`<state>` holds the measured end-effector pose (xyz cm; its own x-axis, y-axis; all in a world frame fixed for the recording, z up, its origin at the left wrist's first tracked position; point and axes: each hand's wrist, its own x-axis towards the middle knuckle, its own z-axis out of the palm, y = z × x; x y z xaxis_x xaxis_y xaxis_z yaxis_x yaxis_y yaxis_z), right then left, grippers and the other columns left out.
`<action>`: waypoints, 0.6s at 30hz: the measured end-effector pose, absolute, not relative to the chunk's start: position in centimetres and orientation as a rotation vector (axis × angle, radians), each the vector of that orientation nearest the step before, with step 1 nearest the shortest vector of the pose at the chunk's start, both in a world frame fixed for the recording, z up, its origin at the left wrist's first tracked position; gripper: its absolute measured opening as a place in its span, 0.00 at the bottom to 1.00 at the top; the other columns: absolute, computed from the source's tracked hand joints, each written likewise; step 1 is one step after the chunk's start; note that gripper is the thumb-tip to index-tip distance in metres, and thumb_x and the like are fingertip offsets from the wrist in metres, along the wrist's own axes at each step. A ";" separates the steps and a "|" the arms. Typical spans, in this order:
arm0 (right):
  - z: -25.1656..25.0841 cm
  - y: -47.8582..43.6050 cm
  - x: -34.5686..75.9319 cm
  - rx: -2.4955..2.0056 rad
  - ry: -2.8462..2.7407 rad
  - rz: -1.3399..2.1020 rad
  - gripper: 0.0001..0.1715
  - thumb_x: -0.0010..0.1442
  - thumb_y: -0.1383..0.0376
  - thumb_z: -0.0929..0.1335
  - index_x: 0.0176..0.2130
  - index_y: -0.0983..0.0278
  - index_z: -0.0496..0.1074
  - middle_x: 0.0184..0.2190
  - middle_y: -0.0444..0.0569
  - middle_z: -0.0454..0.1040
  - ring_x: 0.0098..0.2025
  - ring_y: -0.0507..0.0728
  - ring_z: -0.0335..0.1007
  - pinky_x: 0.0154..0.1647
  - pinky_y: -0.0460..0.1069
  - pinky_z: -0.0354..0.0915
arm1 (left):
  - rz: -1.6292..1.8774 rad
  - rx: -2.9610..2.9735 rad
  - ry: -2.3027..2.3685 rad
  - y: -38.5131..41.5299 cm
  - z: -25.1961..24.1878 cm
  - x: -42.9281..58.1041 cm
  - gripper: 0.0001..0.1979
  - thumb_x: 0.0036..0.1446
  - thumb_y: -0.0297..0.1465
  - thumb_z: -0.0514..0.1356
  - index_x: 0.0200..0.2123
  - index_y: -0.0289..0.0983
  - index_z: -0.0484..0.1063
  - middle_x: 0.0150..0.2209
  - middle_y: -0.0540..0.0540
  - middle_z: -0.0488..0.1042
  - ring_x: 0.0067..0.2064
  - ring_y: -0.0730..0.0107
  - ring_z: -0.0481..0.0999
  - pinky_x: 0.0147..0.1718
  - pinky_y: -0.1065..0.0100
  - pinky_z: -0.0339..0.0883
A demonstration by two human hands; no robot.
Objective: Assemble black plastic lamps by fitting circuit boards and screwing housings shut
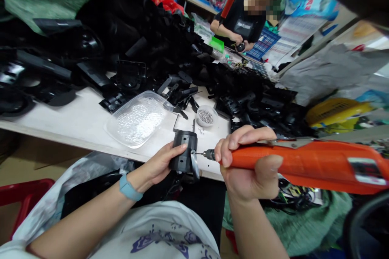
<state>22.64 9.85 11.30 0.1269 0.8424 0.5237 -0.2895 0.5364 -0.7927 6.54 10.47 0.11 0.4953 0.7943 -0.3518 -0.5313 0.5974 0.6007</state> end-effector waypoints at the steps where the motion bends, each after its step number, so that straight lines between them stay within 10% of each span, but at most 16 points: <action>1: 11.3 9.9 22.6 -0.585 -1.168 0.896 0.19 0.66 0.50 0.71 0.38 0.64 0.74 0.31 0.43 0.68 0.18 0.47 0.63 0.19 0.48 0.65 | 0.848 0.458 0.662 10.4 0.0 6.7 0.17 0.57 0.40 0.73 0.41 0.34 0.79 0.34 0.46 0.79 0.32 0.70 0.77 0.34 0.70 0.72; 18: 11.2 11.3 22.2 -0.607 -1.137 0.940 0.19 0.66 0.49 0.69 0.36 0.63 0.71 0.29 0.41 0.67 0.15 0.46 0.59 0.16 0.46 0.62 | 0.810 0.526 0.729 10.9 -0.7 6.6 0.21 0.57 0.44 0.72 0.44 0.34 0.78 0.35 0.47 0.79 0.32 0.70 0.76 0.32 0.71 0.71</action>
<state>22.23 11.31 11.22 0.1238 0.8669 0.4828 -0.3114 0.4959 -0.8106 6.57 10.95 -0.72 0.4748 0.7959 -0.3756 -0.4571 0.5877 0.6676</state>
